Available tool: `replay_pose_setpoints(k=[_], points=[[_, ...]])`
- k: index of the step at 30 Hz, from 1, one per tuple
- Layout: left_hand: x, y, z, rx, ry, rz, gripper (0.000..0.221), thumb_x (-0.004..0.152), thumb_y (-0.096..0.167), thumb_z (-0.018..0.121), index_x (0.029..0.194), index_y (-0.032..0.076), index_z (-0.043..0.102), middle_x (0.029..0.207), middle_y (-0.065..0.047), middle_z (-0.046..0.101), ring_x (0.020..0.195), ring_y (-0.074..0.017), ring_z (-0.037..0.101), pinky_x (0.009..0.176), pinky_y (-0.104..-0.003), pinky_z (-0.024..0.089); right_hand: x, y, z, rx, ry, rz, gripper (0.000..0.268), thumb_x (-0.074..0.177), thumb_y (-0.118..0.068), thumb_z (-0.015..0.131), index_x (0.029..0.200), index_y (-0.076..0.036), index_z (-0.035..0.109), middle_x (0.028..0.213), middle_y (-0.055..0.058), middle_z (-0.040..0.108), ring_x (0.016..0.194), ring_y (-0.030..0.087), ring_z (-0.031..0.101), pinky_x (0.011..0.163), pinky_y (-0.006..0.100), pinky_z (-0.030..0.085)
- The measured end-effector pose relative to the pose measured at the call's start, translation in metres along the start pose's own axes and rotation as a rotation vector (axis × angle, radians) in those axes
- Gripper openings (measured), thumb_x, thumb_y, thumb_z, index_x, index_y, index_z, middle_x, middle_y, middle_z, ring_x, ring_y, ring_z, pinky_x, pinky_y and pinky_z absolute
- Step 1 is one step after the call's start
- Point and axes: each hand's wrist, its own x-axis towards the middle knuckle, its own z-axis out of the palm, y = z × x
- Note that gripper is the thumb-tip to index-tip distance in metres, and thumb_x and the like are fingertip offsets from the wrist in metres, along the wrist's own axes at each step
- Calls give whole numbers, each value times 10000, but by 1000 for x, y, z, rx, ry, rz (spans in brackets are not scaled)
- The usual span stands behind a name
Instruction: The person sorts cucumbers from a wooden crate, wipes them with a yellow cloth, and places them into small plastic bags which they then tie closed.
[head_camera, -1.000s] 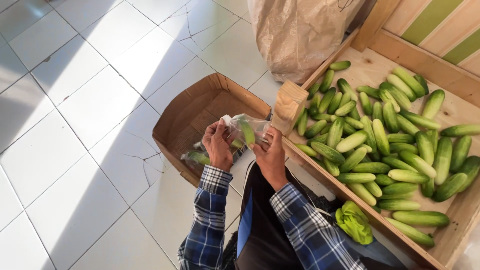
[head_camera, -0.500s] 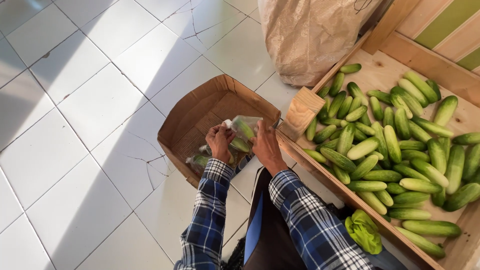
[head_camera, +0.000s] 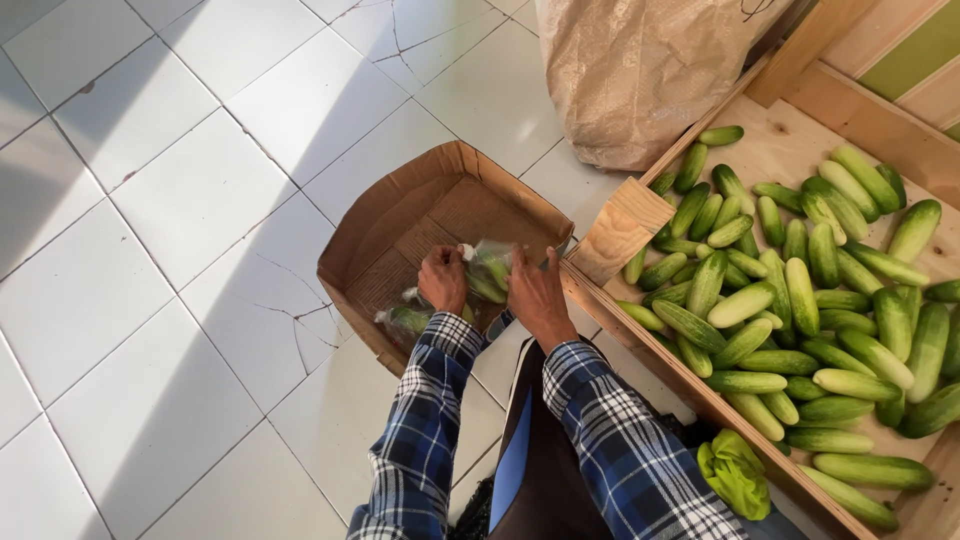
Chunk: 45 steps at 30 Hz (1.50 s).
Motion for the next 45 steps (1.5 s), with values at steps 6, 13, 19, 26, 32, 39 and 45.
replay_pose_setpoints(k=[6,13,19,26,32,39,45], points=[[13,-15,10,-8,8,121,174,979,291,638,1053,198,765,1027,-72,782,999,-382,723,876,-506,538,-3,6,21,-53,109,-121,310,1065,-303,485,1248,-100,632,1349,164,616,1075,296,714,1209,644,136],[-6,-6,7,62,74,397,365,863,137,739,1202,42,644,1319,-204,597,1178,-479,601,949,-594,517,-3,14,36,-100,260,-185,281,1032,-283,529,1090,-122,752,1327,181,627,1318,326,542,1207,613,122],[-6,-28,47,343,28,821,279,857,177,660,1133,195,698,1157,-63,711,1052,-328,701,971,-499,495,3,30,71,-137,312,-273,261,988,-324,520,1013,-134,697,1170,97,646,1298,293,530,1211,691,65],[6,-43,48,375,-236,838,217,926,177,587,1127,124,652,1119,-99,679,1121,-347,666,1089,-565,353,5,27,72,-30,446,-275,285,1001,-283,493,975,-98,708,1144,92,662,1278,303,540,1222,663,96],[-21,-2,18,249,-248,825,290,956,160,574,1231,146,665,1327,-127,652,1242,-396,607,1126,-571,370,6,15,46,-79,439,-136,212,918,-257,545,952,-130,711,1112,75,706,1194,255,615,1128,593,272],[-67,32,11,-14,-62,789,269,970,66,582,1083,260,730,1042,-6,742,898,-321,731,759,-484,586,-18,12,9,141,494,65,200,959,-275,551,1052,-168,693,1123,17,681,1092,236,677,862,387,551],[-125,59,7,-143,22,818,373,929,12,566,1040,306,767,949,14,757,883,-314,733,756,-442,593,-72,4,-32,402,589,133,208,1047,-224,523,1149,-133,680,1212,62,691,1090,294,706,828,401,619]])
